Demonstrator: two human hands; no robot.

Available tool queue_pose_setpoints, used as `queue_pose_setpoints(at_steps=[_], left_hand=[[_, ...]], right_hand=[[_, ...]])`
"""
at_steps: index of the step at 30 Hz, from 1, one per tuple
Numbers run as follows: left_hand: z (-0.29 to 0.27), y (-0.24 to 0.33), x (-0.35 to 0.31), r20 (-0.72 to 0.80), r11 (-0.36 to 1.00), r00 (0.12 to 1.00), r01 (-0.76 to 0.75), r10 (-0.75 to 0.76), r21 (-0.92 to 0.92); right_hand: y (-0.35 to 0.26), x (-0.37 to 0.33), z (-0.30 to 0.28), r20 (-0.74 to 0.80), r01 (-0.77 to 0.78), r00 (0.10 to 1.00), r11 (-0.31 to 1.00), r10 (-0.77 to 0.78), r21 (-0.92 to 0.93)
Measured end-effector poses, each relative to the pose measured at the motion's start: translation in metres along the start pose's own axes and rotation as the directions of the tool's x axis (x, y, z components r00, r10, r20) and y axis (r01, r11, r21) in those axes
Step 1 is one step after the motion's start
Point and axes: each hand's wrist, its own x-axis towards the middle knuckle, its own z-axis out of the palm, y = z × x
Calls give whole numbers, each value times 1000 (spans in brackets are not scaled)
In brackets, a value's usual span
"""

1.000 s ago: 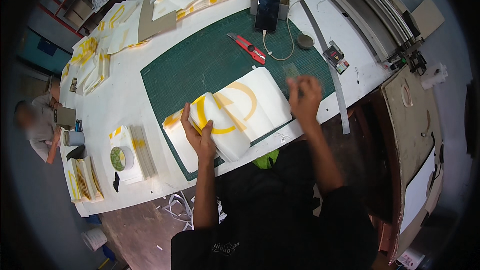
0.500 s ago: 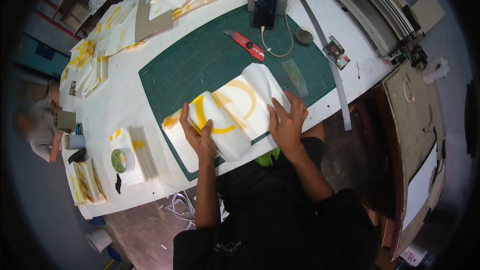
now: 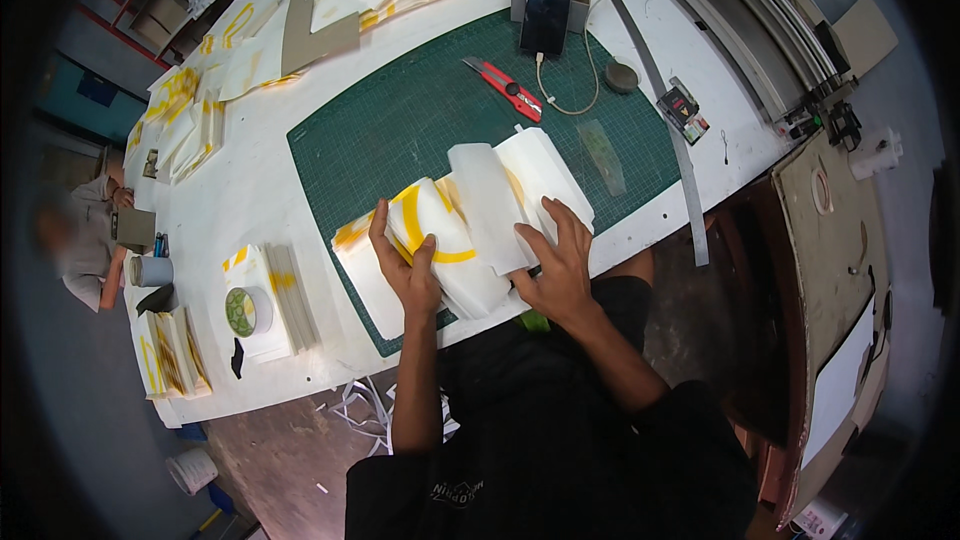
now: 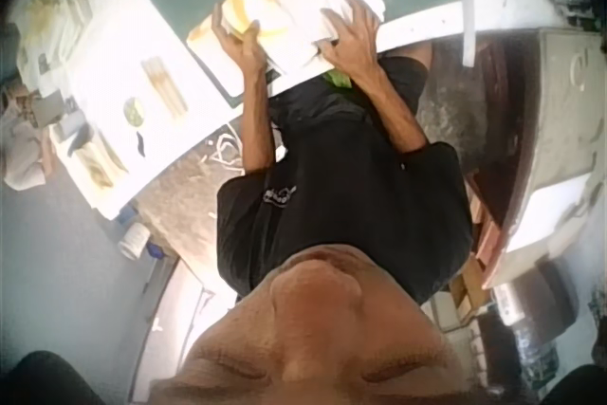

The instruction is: The person repeatedly opens and closes a stack of white pages with yellow markings on a green cutting mat, then separates a few pages and places them aside. The hands manipulate the pages by hand without visible tools.

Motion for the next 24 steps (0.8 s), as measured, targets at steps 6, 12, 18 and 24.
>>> queue_pose_setpoints(at_steps=[6, 12, 18, 24], left_hand=[[2, 4, 1, -85, 971, 992, 74, -96, -228], [-9, -6, 2, -53, 991, 999, -4, -3, -135], [-14, -11, 1, 14, 987, 1000, 10, -8, -163], [-5, 1, -1, 21, 991, 998, -55, 53, 123]], right_hand=[[-1, 2, -2, 22, -34, 999, 999, 34, -17], [0, 7, -5, 5, -30, 1000, 999, 30, 40], [4, 7, 11, -114, -202, 970, 971, 217, 129], [-31, 1, 16, -186, -1, 981, 952, 61, 307]])
